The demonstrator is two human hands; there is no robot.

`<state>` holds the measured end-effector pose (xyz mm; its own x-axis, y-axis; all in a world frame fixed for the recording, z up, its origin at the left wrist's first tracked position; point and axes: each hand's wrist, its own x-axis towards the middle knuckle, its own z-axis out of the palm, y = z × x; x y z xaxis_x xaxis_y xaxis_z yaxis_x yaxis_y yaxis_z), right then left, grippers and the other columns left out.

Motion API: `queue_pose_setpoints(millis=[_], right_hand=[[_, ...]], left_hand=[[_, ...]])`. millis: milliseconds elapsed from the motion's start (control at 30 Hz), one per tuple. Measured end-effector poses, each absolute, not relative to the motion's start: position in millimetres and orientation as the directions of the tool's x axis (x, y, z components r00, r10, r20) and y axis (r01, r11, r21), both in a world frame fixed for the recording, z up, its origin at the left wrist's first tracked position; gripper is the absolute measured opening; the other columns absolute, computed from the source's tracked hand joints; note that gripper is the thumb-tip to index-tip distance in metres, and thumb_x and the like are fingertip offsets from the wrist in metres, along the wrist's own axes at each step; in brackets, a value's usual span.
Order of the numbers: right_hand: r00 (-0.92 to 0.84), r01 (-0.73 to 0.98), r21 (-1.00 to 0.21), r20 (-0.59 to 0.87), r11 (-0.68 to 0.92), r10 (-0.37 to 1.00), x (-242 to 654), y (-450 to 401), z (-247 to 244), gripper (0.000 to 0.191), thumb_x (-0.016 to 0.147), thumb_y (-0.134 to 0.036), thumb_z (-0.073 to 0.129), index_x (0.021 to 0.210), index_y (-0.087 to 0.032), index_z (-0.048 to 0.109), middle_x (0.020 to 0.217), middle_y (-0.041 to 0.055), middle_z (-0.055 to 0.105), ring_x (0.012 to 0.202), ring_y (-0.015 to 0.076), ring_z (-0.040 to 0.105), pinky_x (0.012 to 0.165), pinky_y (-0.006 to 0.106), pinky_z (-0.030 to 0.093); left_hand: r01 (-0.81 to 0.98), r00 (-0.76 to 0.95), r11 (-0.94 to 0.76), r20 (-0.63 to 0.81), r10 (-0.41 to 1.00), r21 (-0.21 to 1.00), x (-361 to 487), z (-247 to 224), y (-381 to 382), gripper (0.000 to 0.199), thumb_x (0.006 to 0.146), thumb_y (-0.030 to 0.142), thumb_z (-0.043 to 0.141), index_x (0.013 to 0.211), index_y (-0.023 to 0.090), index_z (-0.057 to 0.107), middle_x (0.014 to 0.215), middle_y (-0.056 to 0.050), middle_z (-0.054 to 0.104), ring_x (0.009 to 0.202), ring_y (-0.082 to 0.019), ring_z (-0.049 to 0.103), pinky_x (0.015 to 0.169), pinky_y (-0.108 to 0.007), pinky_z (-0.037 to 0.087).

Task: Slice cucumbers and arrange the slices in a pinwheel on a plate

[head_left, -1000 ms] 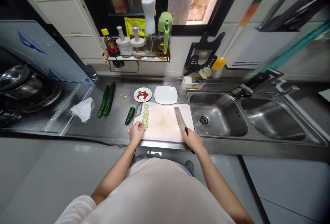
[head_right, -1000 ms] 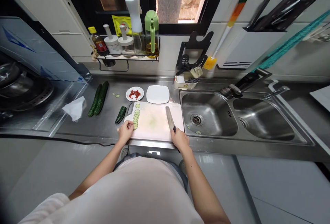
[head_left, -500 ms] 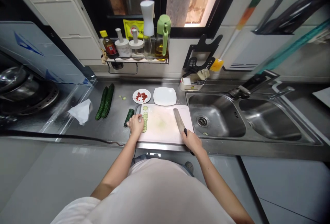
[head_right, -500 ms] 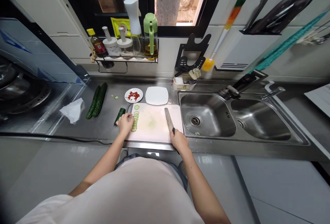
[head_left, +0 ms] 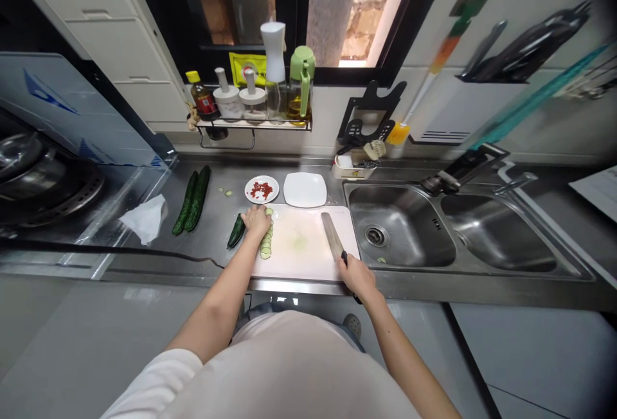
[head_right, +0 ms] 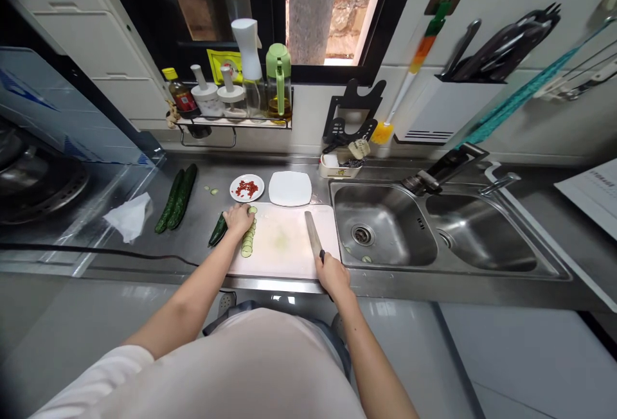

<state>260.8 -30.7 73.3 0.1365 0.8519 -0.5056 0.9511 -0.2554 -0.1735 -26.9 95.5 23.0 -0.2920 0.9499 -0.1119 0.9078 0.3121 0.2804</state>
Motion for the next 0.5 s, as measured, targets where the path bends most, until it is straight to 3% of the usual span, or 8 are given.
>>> queue_pose_setpoints(millis=[300, 500], right_hand=[[0.14, 0.951, -0.169, -0.506, -0.257, 0.851, 260.2, -30.9, 73.8, 0.047, 0.096, -0.044, 0.028, 0.116, -0.015, 0.059, 0.113, 0.018, 0.066, 0.108, 0.0266, 0.061, 0.086, 0.035, 0.043], [0.136, 0.954, -0.167, -0.502, -0.25, 0.854, 259.6, -31.3, 73.6, 0.047, 0.096, -0.043, 0.028, 0.117, -0.014, 0.058, 0.113, 0.0177, 0.066, 0.107, 0.0266, 0.062, 0.085, 0.034, 0.043]], left_hand=[[0.861, -0.324, 0.351, -0.134, 0.937, 0.368, -29.6, 25.6, 101.7, 0.025, 0.079, 0.022, 0.055, 0.103, 0.025, 0.061, 0.107, -0.01, 0.067, 0.108, -0.029, 0.053, 0.091, -0.042, 0.029], [0.746, -0.365, 0.383, -0.147, 0.919, 0.544, -23.9, 33.5, 95.6, 0.024, 0.082, 0.02, 0.05, 0.102, 0.027, 0.062, 0.094, -0.003, 0.07, 0.099, -0.023, 0.061, 0.089, -0.038, 0.033]])
